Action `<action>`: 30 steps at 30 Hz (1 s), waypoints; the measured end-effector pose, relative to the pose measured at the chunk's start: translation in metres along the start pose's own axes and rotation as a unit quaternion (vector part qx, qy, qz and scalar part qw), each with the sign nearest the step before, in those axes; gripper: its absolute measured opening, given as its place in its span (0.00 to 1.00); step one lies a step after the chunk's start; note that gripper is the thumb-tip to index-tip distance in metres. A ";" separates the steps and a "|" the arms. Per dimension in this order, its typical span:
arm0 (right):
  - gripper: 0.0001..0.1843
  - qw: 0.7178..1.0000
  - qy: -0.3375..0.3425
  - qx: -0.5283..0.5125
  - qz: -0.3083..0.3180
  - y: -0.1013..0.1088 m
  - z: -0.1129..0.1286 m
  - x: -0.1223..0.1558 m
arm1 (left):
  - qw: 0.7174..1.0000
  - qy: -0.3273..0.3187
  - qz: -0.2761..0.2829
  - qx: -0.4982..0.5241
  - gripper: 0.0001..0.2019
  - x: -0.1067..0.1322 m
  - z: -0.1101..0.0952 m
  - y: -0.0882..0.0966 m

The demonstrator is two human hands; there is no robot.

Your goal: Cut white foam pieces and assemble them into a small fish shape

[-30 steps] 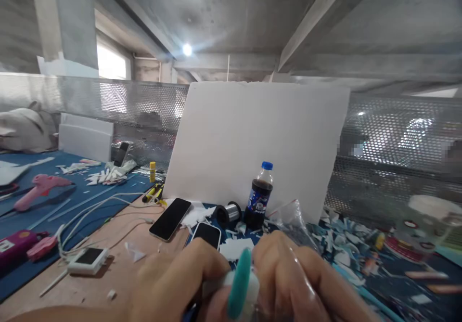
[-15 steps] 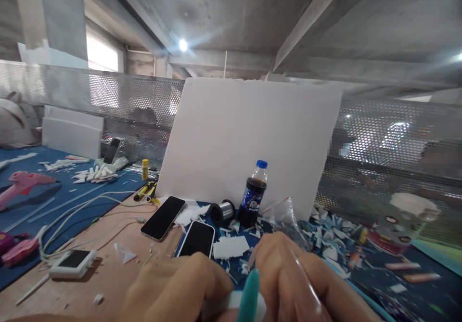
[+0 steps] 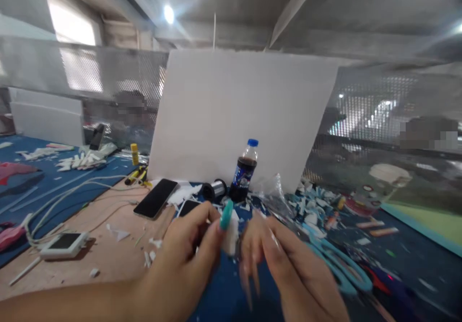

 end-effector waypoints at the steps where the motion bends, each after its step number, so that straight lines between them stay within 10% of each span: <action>1: 0.25 0.999 -0.037 -0.031 0.006 0.001 -0.010 0.004 | 0.999 0.046 0.017 0.022 0.17 -0.002 0.011 -0.006; 9: 0.26 0.902 -0.380 -0.190 0.074 0.008 -0.082 0.046 | 0.973 0.199 0.111 0.025 0.15 0.020 0.076 -0.035; 30: 0.18 0.872 -0.416 -0.213 0.143 0.023 -0.116 0.057 | 0.956 0.228 0.175 -0.053 0.14 0.022 0.083 -0.036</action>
Point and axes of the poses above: each hand's wrist, its own x-axis away from the middle knuckle, its own y-axis out of the back of the hand, z = x × y, the point moved 1 cm from there along -x, towards the middle knuckle, and after that the axes turned 5 degrees about -z, right-handed, at the moved point
